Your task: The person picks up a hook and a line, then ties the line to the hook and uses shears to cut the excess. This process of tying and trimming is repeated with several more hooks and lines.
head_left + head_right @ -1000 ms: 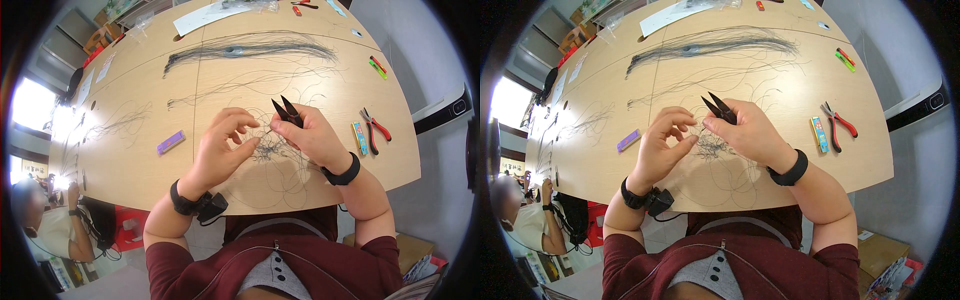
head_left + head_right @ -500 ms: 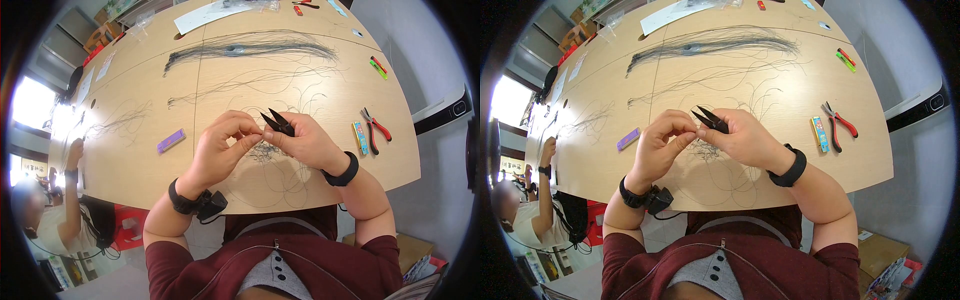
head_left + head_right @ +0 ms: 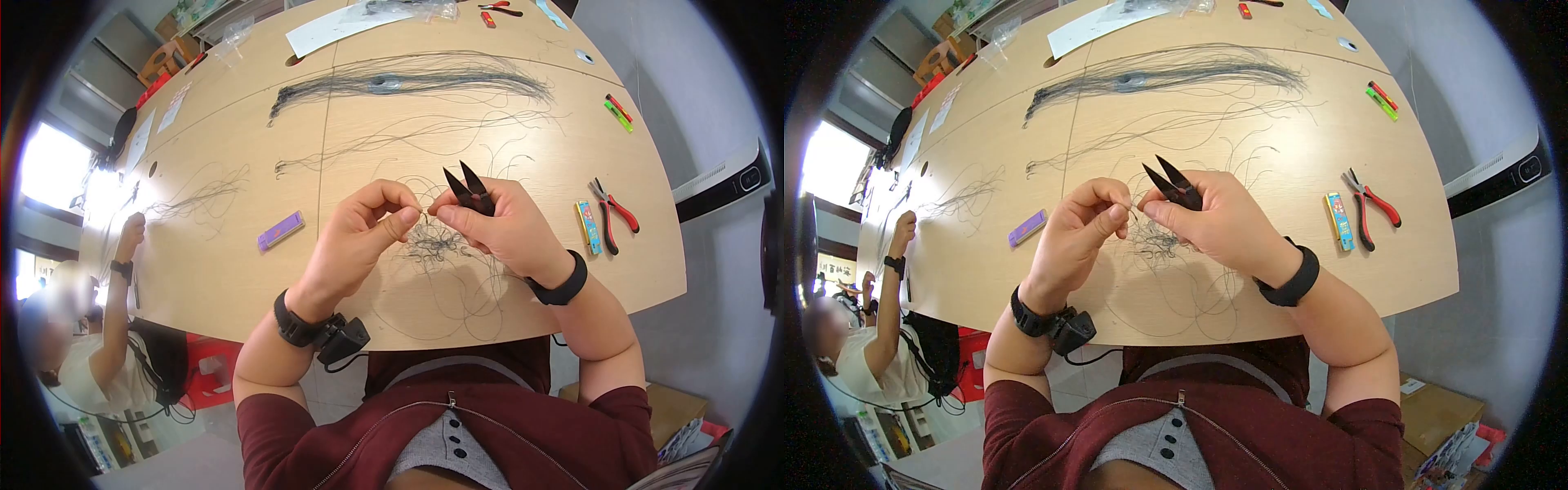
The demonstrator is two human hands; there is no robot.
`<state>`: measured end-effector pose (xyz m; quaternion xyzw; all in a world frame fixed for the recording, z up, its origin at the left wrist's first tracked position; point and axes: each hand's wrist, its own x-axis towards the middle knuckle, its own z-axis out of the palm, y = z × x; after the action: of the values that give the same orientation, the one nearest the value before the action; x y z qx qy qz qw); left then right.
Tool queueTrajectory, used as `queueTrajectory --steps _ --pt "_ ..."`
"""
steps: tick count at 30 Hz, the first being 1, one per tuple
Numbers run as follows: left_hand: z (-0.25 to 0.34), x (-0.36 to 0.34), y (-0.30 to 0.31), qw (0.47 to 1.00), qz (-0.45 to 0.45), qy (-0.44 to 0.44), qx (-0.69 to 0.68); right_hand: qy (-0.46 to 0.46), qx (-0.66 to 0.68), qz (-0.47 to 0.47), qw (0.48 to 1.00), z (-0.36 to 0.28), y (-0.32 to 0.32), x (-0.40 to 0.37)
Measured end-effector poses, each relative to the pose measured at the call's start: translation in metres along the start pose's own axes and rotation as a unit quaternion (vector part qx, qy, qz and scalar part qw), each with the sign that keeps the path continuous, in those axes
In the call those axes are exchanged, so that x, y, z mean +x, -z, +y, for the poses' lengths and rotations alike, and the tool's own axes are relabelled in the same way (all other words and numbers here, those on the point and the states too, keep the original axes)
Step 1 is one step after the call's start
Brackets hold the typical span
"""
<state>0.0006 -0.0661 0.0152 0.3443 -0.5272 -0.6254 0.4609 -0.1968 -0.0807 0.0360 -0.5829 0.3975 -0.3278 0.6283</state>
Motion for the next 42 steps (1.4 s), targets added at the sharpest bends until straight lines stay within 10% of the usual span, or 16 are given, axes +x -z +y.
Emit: queueTrajectory --steps 25,42 --pt "0.004 -0.006 -0.006 0.977 0.01 -0.112 0.181 -0.082 0.208 -0.06 0.973 0.007 0.004 0.006" --pt "0.01 -0.007 -0.001 0.927 0.027 -0.181 0.326 -0.058 0.1 -0.072 0.991 -0.001 0.0 0.001"
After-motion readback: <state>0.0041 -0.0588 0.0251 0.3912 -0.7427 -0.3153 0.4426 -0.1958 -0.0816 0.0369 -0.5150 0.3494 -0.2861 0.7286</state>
